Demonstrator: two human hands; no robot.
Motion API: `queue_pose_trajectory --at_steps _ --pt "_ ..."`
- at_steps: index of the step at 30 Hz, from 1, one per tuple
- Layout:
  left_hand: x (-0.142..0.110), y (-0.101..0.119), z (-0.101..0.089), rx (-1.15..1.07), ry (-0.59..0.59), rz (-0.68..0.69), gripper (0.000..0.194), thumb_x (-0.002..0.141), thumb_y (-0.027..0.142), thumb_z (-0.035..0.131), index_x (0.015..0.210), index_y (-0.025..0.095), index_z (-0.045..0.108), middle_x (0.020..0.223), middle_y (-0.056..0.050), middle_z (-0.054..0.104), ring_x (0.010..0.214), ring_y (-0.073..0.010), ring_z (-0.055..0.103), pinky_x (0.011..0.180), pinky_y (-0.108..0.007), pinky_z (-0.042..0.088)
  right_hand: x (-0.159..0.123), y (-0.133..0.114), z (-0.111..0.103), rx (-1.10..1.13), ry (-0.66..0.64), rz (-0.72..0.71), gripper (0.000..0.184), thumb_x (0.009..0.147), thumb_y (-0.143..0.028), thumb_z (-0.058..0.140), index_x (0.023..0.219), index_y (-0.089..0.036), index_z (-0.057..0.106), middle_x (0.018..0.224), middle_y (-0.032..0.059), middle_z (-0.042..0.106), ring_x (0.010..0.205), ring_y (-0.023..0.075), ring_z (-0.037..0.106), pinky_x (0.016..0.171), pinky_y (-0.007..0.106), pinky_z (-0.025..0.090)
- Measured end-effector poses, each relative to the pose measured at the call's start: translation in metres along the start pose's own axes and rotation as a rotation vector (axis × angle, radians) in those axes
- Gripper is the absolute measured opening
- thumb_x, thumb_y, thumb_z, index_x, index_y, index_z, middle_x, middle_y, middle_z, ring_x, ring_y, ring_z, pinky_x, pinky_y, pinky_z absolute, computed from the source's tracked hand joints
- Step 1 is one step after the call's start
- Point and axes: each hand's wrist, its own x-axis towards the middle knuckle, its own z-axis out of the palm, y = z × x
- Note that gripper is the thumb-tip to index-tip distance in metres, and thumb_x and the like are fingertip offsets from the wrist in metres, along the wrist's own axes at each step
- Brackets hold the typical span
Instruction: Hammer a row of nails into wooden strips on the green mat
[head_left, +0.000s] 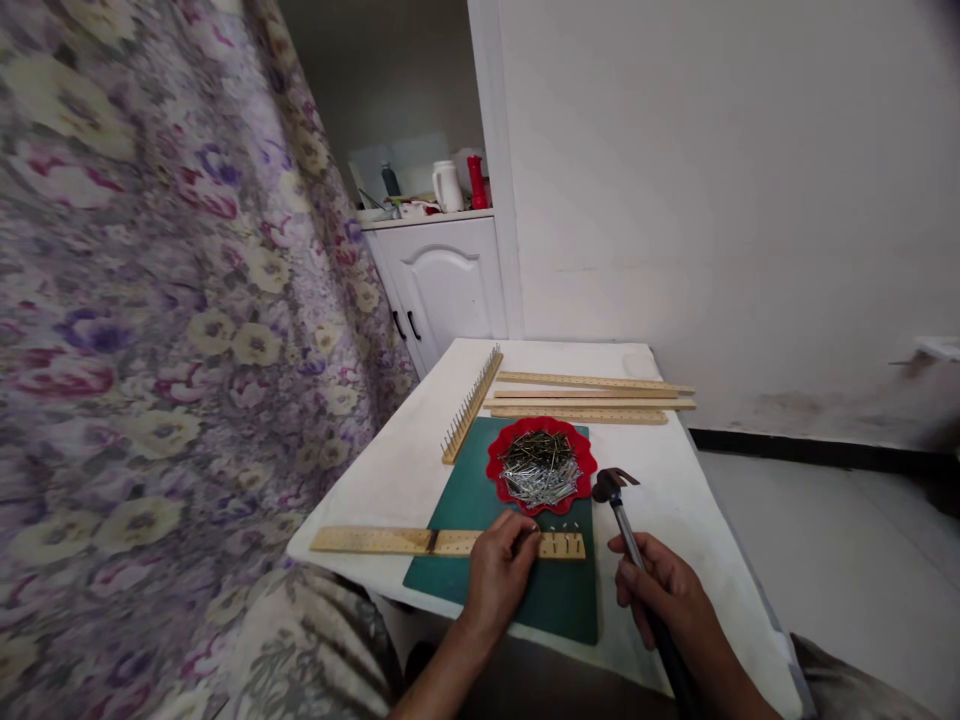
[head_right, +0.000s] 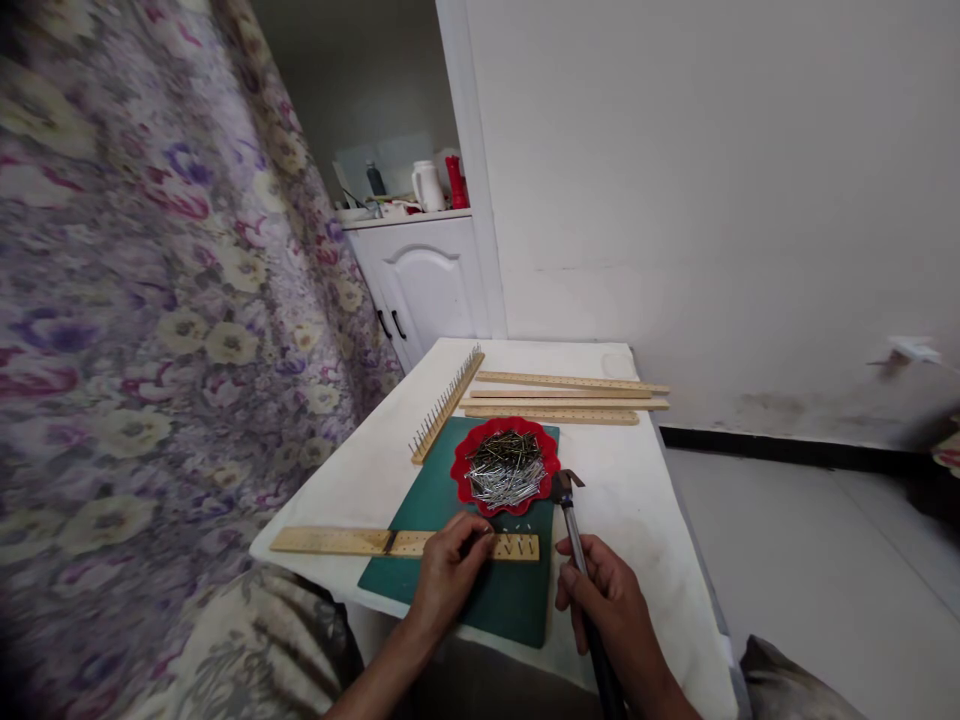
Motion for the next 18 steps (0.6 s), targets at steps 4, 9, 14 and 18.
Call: queue_pose_trajectory --at_steps 4,9,14,18 --pt "0.001 0.001 0.001 0.024 -0.004 0.015 0.015 0.084 0.024 0.05 0.075 0.02 0.061 0.074 0.0 0.058 0.07 -0.0149 0.055 0.065 -0.023 0.038 0.0 -0.002 0.0 -0.005 0.013 0.005 0.034 0.078 -0.045 0.065 0.095 -0.018 0.052 0.054 -0.005 0.061 0.025 0.0043 0.04 0.03 0.016 0.024" --pt "0.002 0.003 0.002 0.074 -0.011 0.024 0.013 0.083 0.022 0.051 0.074 0.019 0.06 0.073 0.0 0.058 0.069 -0.0144 0.055 0.064 -0.022 0.037 -0.001 -0.004 -0.002 0.001 -0.023 0.009 0.035 0.078 -0.047 0.065 0.094 -0.019 0.05 0.052 -0.0065 0.06 0.025 0.004 0.04 0.028 0.014 0.025" --pt "0.004 0.002 0.004 0.094 -0.009 0.026 0.012 0.081 0.019 0.053 0.072 0.019 0.061 0.07 0.0 0.058 0.068 -0.0139 0.054 0.062 -0.022 0.037 -0.009 -0.004 0.006 0.047 -0.204 0.057 0.039 0.08 -0.052 0.059 0.098 -0.019 0.046 0.051 -0.0065 0.06 0.023 0.0032 0.037 0.026 0.013 0.02" --pt "0.004 0.0 0.005 0.092 -0.001 0.025 0.011 0.08 0.018 0.053 0.071 0.019 0.061 0.069 0.001 0.057 0.066 -0.0132 0.053 0.059 -0.021 0.035 -0.015 -0.003 0.019 0.039 -0.292 0.088 0.036 0.084 -0.049 0.056 0.099 -0.018 0.046 0.051 -0.0064 0.06 0.025 0.0027 0.034 0.027 0.013 0.019"
